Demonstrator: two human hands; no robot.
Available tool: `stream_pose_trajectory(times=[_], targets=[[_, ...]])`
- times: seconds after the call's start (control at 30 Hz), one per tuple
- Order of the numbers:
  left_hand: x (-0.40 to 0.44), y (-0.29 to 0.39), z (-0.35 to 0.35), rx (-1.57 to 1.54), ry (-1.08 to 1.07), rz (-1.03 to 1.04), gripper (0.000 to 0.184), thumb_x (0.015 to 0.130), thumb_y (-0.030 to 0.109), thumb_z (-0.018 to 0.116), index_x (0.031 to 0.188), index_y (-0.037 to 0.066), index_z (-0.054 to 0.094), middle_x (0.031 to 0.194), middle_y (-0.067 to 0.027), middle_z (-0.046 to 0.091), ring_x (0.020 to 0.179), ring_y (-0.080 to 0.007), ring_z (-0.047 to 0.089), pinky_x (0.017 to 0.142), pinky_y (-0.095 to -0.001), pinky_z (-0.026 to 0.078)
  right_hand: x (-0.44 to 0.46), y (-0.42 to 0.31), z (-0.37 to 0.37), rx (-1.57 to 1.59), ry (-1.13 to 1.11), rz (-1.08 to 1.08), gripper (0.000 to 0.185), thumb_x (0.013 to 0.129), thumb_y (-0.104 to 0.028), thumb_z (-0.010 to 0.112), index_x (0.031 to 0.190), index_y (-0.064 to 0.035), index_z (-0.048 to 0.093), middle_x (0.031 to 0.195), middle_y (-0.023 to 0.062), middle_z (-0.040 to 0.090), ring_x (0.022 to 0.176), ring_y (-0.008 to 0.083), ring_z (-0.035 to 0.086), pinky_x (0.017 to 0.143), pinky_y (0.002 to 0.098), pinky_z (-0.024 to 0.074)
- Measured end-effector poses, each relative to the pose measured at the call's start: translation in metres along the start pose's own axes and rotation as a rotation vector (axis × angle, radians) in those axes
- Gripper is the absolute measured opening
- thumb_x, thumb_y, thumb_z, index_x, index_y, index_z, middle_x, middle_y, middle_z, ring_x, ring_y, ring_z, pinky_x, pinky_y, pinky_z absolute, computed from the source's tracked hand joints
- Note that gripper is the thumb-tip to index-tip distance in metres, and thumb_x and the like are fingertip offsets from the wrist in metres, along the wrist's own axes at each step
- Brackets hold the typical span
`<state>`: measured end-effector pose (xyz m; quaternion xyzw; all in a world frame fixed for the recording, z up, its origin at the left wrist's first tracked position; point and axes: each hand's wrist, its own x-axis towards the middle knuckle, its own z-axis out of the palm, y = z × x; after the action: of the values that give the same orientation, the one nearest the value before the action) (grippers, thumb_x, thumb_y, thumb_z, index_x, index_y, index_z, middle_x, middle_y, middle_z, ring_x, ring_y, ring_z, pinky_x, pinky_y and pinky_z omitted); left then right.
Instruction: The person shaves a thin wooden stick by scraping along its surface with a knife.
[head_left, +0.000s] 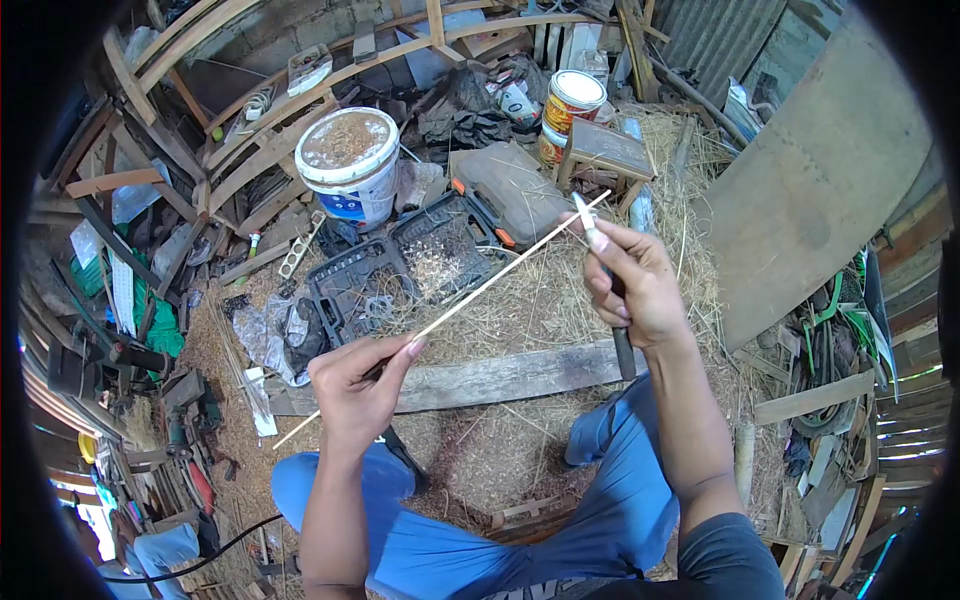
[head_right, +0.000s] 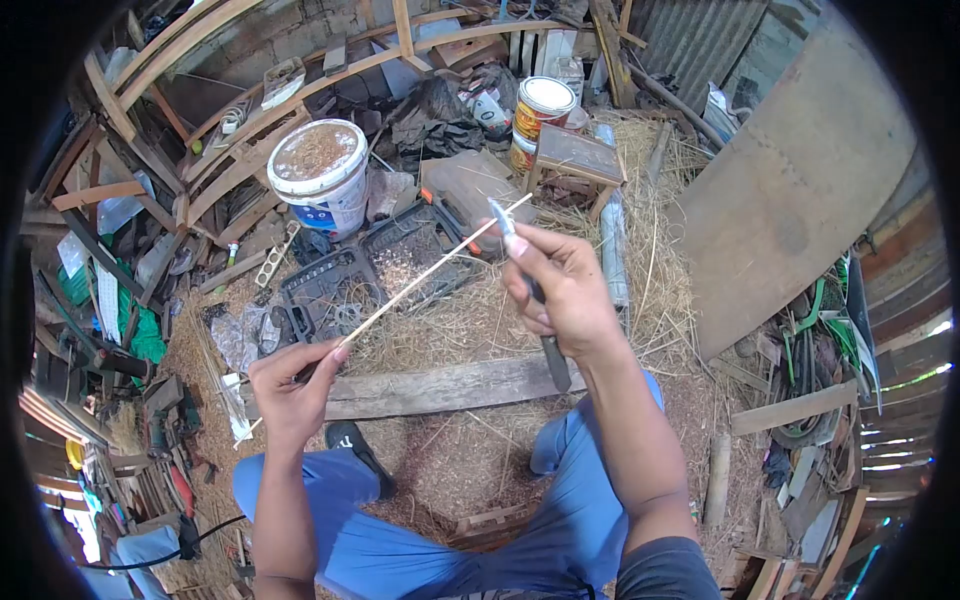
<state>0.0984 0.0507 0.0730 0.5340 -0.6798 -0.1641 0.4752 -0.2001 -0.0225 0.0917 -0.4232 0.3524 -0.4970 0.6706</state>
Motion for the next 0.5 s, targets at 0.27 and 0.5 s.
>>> stream_pose_trajectory(times=[0.27,0.5], targets=[[0.000,-0.001,-0.009,-0.011,0.007,-0.082,0.008,0.083,0.001,0.079,0.090,-0.002,0.078,0.072,-0.0105,0.073,0.060,-0.0102,0.065,0.054,-0.0243,0.047,0.006,-0.010,-0.027,0.062,0.095,-0.152,0.037,0.107,-0.017,0.050,0.139,-0.0004,0.056,0.065,-0.0019,0.050,0.040,0.0006,0.032,0.033,0.0183,0.0253],[0.002,0.001,-0.003,-0.031,-0.011,-0.129,0.008,0.085,0.004,0.078,0.090,-0.003,0.077,0.068,-0.0098,0.071,0.058,-0.0078,0.062,0.054,-0.0240,0.046,0.005,0.007,-0.002,0.169,0.015,-0.111,0.038,0.108,-0.019,0.049,0.139,0.0007,0.055,0.066,0.0018,0.054,0.040,0.0023,0.034,0.035,0.0186,0.0269]])
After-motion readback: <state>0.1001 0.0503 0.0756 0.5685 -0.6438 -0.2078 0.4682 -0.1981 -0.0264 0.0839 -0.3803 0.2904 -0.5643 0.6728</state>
